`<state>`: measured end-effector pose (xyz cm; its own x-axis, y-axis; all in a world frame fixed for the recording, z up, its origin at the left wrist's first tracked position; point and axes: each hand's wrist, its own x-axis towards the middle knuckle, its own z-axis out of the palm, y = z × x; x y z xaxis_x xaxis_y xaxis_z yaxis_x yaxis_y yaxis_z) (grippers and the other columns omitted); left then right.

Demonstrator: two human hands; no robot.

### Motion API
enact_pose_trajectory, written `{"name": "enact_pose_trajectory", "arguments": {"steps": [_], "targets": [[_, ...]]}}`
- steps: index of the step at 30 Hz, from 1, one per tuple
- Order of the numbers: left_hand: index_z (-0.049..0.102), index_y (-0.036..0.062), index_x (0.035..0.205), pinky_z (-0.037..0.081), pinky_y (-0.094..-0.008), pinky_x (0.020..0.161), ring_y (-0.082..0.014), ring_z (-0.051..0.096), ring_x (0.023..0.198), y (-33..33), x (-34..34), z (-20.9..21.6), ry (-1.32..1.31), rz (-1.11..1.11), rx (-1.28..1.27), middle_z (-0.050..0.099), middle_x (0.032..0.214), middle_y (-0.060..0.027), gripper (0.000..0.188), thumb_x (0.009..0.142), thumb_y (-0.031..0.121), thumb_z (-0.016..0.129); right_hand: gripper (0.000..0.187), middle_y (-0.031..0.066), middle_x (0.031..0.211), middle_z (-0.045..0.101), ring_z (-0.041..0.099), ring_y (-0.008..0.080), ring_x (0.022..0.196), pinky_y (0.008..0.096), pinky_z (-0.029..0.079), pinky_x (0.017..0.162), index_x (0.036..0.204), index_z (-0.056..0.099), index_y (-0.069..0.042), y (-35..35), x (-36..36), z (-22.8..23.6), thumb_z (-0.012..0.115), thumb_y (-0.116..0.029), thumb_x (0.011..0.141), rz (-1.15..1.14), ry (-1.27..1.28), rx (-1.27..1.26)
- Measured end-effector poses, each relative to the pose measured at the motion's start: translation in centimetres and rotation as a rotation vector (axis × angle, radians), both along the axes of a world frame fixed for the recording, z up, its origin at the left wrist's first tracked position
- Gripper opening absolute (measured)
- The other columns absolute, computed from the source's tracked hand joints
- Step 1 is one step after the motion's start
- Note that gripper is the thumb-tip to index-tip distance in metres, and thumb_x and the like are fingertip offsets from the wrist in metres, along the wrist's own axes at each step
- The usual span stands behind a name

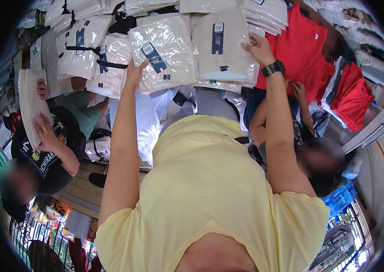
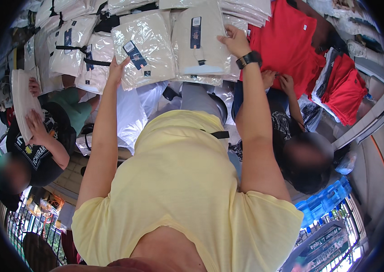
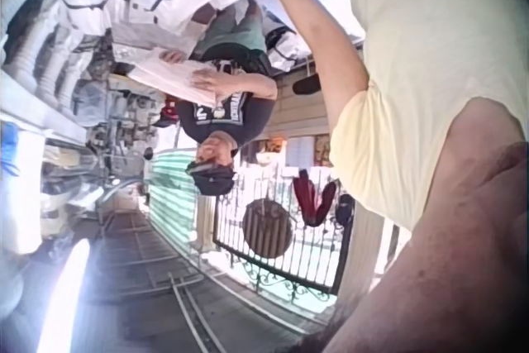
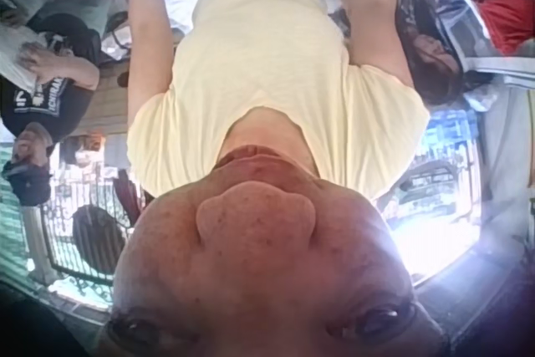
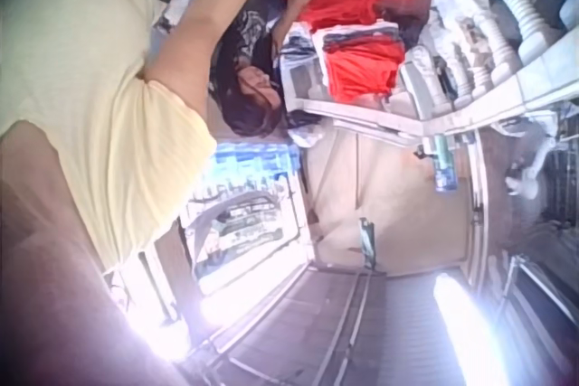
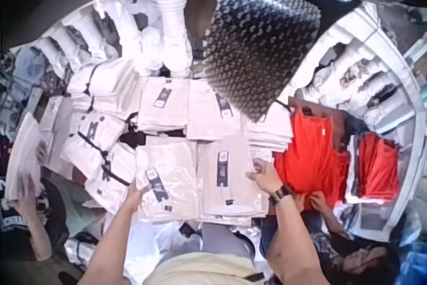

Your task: The person sorts and stacks packages of beige and red garments on a table, handling one package at a time and organizing them into different piles alongside other people.

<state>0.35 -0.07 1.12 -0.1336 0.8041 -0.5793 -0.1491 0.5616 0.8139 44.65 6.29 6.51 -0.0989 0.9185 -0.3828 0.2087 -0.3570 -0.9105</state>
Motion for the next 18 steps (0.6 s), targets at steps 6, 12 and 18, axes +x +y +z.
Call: {"name": "enact_pose_trajectory", "arguments": {"steps": [6, 12, 18], "targets": [[0.042, -0.0005, 0.134, 0.049, -0.0312, 0.086, -0.0197, 0.06, 0.103, 0.6, 0.6, 0.4, 0.013, -0.037, -0.01, 0.06, 0.12, -0.012, 0.061, 0.081, 0.007, 0.072, 0.04, 0.0113, 0.104, 0.067, 0.063, 0.0182, 0.091, 0.0307, 0.049, 0.085, 0.118, 0.059, 0.0, 4.9, 0.9, 8.8, 0.066, 0.0, 0.078, 0.454, -0.297, 0.428], [0.04, 0.0005, 0.136, 0.047, -0.0302, 0.089, -0.0199, 0.059, 0.106, -0.2, -1.0, -0.9, -0.024, -0.023, 0.022, 0.06, 0.12, -0.0123, 0.062, 0.083, 0.008, 0.071, 0.024, 0.0154, 0.097, 0.066, 0.063, 0.0291, 0.097, 0.0386, 0.048, 0.088, 0.1, 0.069, -0.01, 6.4, -12.4, 19.7, 0.06, -0.006, 0.078, 1.067, -0.941, 0.659], [0.032, 0.01, 0.144, 0.034, -0.0402, 0.108, -0.023, 0.043, 0.128, 0.7, -0.8, 0.9, -0.272, -0.059, 0.132, 0.044, 0.141, -0.0084, 0.076, 0.093, 0.066, 0.022, 0.021, 0.0068, 0.093, 0.066, 0.058, 0.0251, 0.101, 0.0499, 0.038, 0.097, 0.094, 0.066, -0.01, 1.4, -30.2, 11.5, 0.054, -0.023, 0.084, 1.362, -1.1, 1.031]]}}
